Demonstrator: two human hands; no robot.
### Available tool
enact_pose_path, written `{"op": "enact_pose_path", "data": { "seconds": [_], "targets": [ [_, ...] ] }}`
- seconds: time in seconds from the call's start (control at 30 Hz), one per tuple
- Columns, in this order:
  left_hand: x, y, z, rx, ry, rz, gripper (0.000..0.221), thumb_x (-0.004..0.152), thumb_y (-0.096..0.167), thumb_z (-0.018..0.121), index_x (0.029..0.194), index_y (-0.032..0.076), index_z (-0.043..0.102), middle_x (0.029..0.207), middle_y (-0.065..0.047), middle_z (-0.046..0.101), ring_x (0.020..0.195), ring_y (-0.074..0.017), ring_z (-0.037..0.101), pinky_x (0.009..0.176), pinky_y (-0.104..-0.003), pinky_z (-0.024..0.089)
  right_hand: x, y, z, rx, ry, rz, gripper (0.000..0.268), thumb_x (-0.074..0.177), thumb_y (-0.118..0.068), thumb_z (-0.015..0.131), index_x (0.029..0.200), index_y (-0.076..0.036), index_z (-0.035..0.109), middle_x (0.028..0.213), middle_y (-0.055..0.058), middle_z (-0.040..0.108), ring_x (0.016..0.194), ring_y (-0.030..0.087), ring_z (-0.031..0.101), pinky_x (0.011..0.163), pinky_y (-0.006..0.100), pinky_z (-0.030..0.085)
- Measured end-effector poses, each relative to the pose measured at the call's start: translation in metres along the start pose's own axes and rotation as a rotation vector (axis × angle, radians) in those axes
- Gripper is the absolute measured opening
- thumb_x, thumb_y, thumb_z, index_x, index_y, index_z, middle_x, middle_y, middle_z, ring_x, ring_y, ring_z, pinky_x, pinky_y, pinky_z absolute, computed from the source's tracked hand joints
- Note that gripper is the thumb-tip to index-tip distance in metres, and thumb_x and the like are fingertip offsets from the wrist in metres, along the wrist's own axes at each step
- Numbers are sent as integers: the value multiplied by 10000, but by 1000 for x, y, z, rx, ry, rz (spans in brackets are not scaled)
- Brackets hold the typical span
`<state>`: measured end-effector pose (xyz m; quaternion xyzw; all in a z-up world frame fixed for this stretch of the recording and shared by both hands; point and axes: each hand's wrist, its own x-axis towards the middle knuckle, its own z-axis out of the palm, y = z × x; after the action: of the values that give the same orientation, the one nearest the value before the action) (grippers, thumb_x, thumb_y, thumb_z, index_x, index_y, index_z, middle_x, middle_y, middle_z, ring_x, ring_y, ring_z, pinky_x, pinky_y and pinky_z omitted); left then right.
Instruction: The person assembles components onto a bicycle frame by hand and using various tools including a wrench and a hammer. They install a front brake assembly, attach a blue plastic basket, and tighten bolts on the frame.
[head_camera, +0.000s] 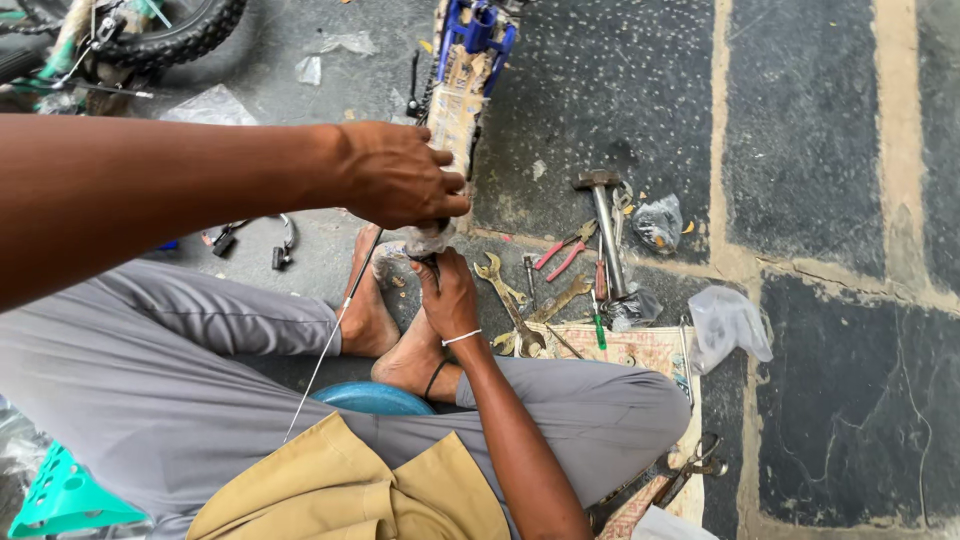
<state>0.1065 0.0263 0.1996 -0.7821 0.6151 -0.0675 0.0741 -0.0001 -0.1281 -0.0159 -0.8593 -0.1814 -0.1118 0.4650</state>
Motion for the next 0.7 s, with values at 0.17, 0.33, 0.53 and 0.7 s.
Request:
{"op": "enact_pose_path", "data": {
  "seconds": [0.17,0.33,0.53,0.7],
  "targets": [
    [2,31,-12,-237,-557,-574,594,1096,525,319,1054,67,694,761,-103,682,752,-300,730,698,-466,596,-3,2,2,-2,-8,3,373,1037,-357,602,1047,15,586,975,210,606,925,423,581,804,517,464],
    [9,28,-4,-376,-469,-814,659,963,682,499,953,84,777,805,-138,657,799,-334,644,772,-477,550,-2,4,1,2,13,-22,382,1040,-363,595,1046,18,585,968,223,592,928,440,566,804,522,453],
    [3,1,18,53,26,-3,525,849,501,462,819,54,734,678,-117,674,607,-267,672,620,-477,577,-1,2,1,0,-27,15,395,1050,-374,578,1038,21,580,962,209,588,914,413,577,803,509,458],
    [9,30,-23,-304,-502,-677,689,1018,639,340,817,98,717,698,-102,667,703,-289,693,646,-444,557,1,-7,-3,14,-11,5,395,1052,-382,575,1033,12,594,981,194,612,933,406,584,805,504,466]
  ]
}}
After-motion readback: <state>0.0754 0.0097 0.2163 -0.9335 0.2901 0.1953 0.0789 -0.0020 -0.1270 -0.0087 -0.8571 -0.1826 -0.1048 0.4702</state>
